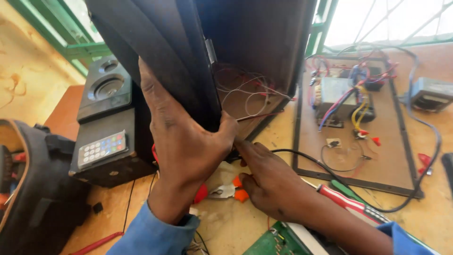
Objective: Repairing a circuit board by testing components with a multimeter, cutting wires, and soldering.
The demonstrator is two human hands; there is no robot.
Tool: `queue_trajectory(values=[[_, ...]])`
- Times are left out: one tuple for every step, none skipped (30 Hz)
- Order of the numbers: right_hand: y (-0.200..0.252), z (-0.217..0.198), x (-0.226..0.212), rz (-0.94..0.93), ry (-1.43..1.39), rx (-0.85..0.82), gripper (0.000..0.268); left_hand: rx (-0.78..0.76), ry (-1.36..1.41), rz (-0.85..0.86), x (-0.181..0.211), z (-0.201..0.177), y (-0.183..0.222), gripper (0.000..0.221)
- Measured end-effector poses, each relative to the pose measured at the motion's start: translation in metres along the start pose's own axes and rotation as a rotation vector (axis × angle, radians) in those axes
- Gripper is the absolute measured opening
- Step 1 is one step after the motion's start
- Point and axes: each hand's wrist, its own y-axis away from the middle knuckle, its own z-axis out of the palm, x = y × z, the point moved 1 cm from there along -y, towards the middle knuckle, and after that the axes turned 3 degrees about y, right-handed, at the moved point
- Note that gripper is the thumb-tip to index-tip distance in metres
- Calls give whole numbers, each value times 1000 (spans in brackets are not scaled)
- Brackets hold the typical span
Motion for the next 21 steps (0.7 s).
queue_trajectory(values=[[1, 3, -1, -4, -7, -15, 81, 0, -12, -12, -10, -10, 3, 115], [2, 5, -1, -82, 44, -58, 76, -35, -38, 29, -18, -18, 5, 114], [4, 6, -1, -160, 95, -101, 72, -70, -64, 71, -25, -25, 6, 114], [5, 9, 1, -152, 89, -101, 72, -81, -62, 70, -23, -31, 4, 114], [7, 12, 2, -191, 115, -136, 72, -81, -24, 85, -20, -37, 3, 99], [8, 15, 3, -235, 144, -176, 72, -73, 13, 97, -18, -44, 3, 85], [9, 15, 3, -233, 141, -179, 72, -76, 11, 93, -20, -44, 3, 85], [8, 14, 4, -242, 185, -192, 68, -80, 12, 110, -22, -45, 4, 83], [8, 12, 4, -252, 229, -204, 65, -84, 12, 126, -23, -46, 4, 81], [8, 9, 1, -257, 225, -208, 65, -84, 6, 124, -24, -47, 5, 81], [8, 5, -1, -254, 166, -225, 64, -89, 0, 128, -24, -47, 5, 81], [9, 0, -2, -245, 112, -237, 63, -95, 2, 136, -23, -46, 5, 81], [6, -4, -3, -244, 114, -236, 63, -94, 4, 137, -23, -45, 4, 81], [4, -8, -3, -144, 153, -198, 54, -94, 1, 124, -23, -44, 5, 81], [2, -11, -3, -43, 192, -160, 52, -93, -2, 111, -23, -44, 7, 80], [0, -14, 0, -39, 193, -166, 52, -95, 0, 104, -27, -42, 10, 80], [-1, -18, 2, -42, 226, -44, 46, -92, 5, 95, -32, -41, 13, 89], [-4, -23, 3, -48, 261, 82, 42, -86, 10, 91, -36, -42, 15, 97], [-8, -26, 2, -48, 265, 80, 42, -84, 13, 88, -41, -40, 19, 97], [-13, -30, 0, -92, 312, 130, 34, -94, -39, 71, -47, -39, 23, 105], [-18, -33, -3, -138, 357, 180, 27, -105, -91, 52, -53, -38, 28, 113]])
